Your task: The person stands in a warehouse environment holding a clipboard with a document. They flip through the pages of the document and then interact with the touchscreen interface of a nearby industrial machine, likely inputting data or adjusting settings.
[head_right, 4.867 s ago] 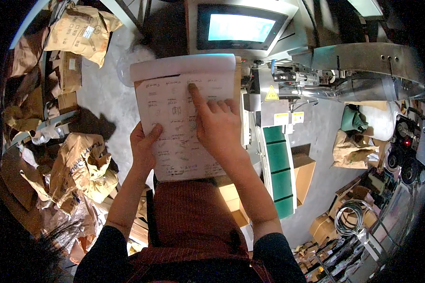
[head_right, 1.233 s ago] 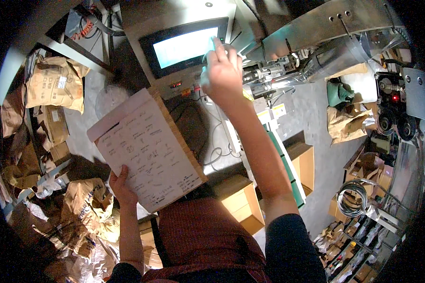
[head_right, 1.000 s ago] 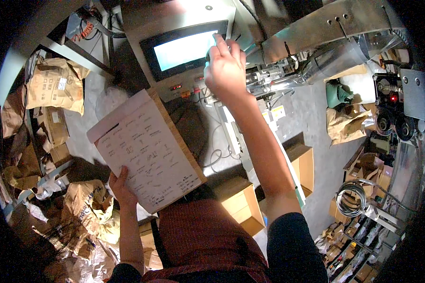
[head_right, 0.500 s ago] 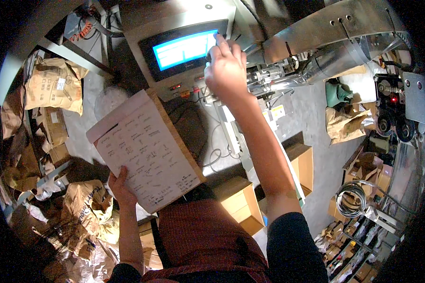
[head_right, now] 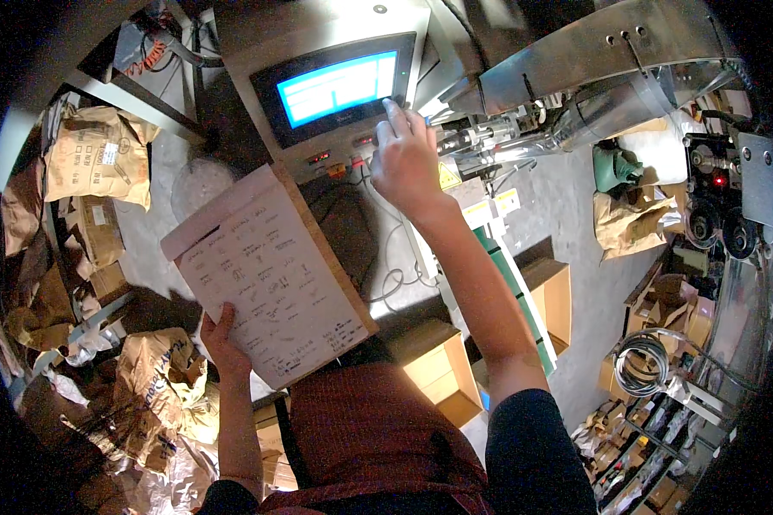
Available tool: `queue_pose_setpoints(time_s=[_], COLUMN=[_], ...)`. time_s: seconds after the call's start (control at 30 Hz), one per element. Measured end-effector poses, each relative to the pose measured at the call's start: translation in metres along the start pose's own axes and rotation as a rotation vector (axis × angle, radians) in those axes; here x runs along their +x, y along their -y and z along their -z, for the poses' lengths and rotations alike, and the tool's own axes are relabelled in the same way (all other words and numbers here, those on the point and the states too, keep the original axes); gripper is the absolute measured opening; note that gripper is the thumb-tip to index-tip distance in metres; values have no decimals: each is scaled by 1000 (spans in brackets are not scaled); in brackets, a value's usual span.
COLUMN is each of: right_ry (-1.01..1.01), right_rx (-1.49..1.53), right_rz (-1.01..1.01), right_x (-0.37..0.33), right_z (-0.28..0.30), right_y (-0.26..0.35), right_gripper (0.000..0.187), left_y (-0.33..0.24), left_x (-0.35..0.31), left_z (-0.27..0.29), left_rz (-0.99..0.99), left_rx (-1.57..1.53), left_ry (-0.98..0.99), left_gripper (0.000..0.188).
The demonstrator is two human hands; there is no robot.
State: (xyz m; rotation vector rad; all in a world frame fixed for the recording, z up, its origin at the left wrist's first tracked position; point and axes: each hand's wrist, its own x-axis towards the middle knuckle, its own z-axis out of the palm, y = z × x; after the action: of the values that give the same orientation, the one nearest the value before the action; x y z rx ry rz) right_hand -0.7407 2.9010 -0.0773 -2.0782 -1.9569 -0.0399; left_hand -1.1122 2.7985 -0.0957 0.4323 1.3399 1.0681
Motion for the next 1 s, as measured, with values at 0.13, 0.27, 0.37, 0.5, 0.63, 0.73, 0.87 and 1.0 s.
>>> queue_pose_setpoints(time_s=[0.13,0.27,0.37,0.5,0.63,0.73,0.87,1.0], right_ry=[-11,-20,-6,-1,8,10,-2,-13], right_rx=[-5,-28,-13,-25,-19,-15,-15,-10], right_rz=[5,14,-5,-15,-19,-19,-15,-17], right_x=[2,3,3,3,4,6,6,4], right_z=[1,2,1,2,2,3,4,2], right_y=[2,3,3,4,4,5,6,6], right_gripper=[26,27,23,21,20,20,21,22], left_y=[3,6,4,1,1,3,4,5], left_x=[2,3,2,1,1,0,1,2], left_z=[5,8,7,4,5,7,9,10], left_rz=[7,7,4,12,23,28,25,23], left_rx=[-5,-16,-16,8,0,5,-6,-17], left_ry=[2,8,16,0,-10,-37,-10,-15], left_gripper=[34,34,35,35,36,36,36,36])
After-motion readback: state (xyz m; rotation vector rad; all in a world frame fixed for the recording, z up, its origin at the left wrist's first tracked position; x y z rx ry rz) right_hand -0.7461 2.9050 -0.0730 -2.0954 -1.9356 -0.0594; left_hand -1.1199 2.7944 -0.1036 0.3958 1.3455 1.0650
